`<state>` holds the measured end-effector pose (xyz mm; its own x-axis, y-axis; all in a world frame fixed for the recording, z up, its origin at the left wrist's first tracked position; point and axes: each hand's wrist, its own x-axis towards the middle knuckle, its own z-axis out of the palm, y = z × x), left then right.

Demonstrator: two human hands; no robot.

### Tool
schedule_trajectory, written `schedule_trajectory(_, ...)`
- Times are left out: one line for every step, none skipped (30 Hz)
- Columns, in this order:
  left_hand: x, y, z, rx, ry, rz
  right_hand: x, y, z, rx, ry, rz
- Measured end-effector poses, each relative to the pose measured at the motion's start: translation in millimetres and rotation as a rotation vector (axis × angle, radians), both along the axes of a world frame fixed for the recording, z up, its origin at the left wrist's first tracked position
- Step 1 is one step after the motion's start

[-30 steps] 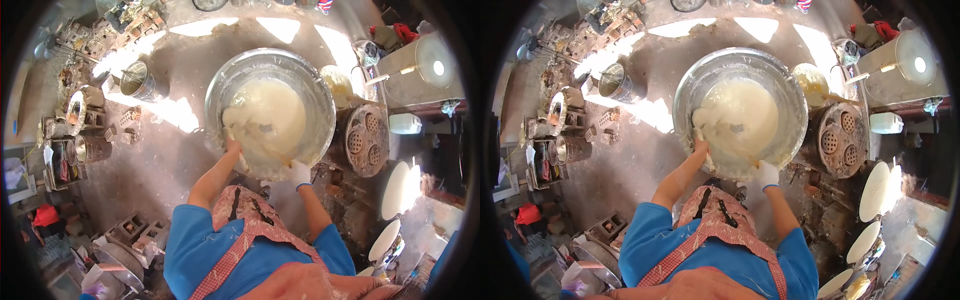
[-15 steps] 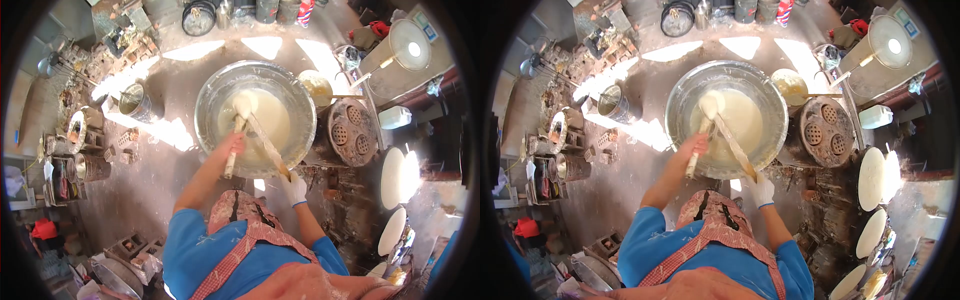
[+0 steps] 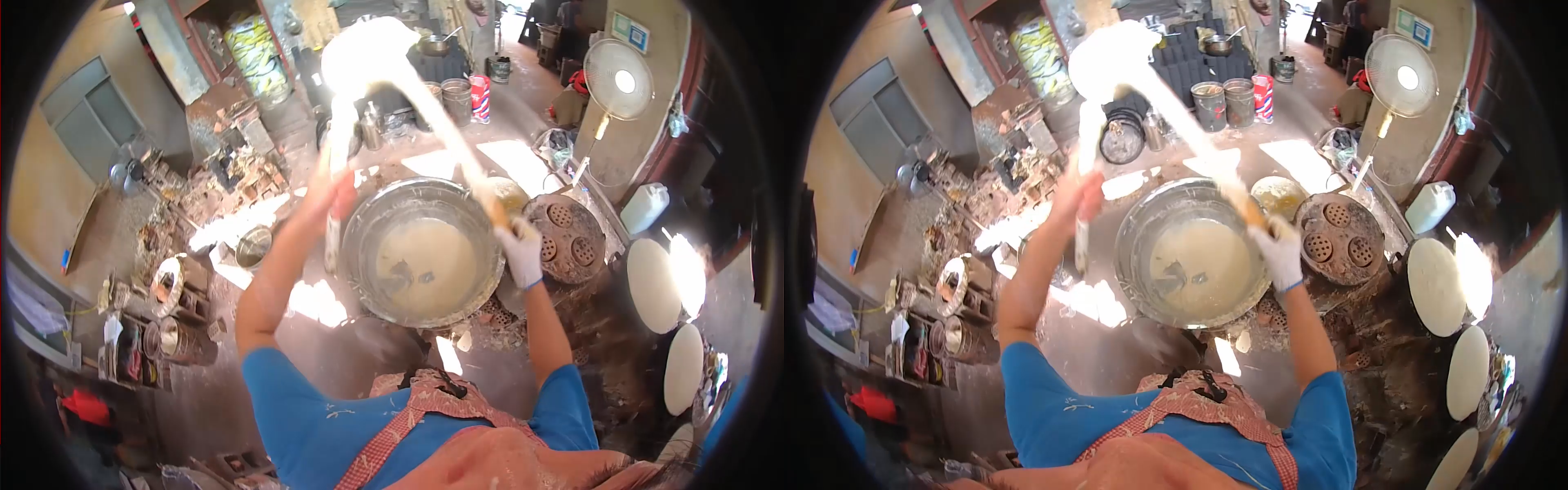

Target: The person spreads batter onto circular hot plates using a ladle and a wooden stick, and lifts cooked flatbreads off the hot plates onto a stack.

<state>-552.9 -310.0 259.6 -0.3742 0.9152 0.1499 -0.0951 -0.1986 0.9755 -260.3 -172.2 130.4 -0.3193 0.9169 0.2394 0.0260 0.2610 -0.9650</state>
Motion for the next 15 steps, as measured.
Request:
schedule_trajectory(2,-4,-20,-0.131,-0.088,-0.056,5,-4,-36,-0.076,0.003,0.071)
schedule_trajectory(4,-9,-45,-0.274,-0.175,-0.114,14,-12,-75,-0.161,0.007,0.139)
schedule_trajectory(2,-15,-79,-0.378,-0.369,-0.234,26,-30,-103,-0.295,-0.009,0.132)
schedule_trajectory(-4,-15,-108,-0.491,-0.561,-0.351,38,-48,-124,-0.434,-0.017,0.122)
schedule_trajectory(-10,-11,-126,-0.632,-0.926,-0.375,53,-66,-136,-0.484,-0.114,0.087)
schedule_trajectory(-12,-7,-138,-0.776,-1.296,-0.375,71,-83,-142,-0.539,-0.213,0.051)
schedule_trajectory(-5,-7,-140,-0.811,-1.209,-0.363,88,-98,-142,-0.543,-0.337,-0.017)
schedule_trajectory(5,-2,-139,-0.838,-1.11,-0.368,109,-108,-145,-0.559,-0.38,-0.058)
schedule_trajectory(16,9,-132,-0.851,-0.998,-0.395,127,-117,-140,-0.556,-0.365,-0.098)
schedule_trajectory(27,18,-125,-0.802,-0.849,-0.474,145,-132,-133,-0.557,-0.355,-0.143)
schedule_trajectory(40,26,-117,-0.736,-0.708,-0.562,157,-144,-124,-0.541,-0.295,-0.217)
schedule_trajectory(58,36,-112,-0.655,-0.573,-0.655,165,-156,-113,-0.515,-0.237,-0.296)
schedule_trajectory(83,47,-111,-0.61,-0.515,-0.717,172,-166,-105,-0.481,-0.181,-0.377)
schedule_trajectory(107,59,-118,-0.613,-0.527,-0.779,177,-175,-99,-0.482,-0.183,-0.44)
schedule_trajectory(134,72,-134,-0.623,-0.539,-0.838,183,-183,-103,-0.494,-0.134,-0.488)
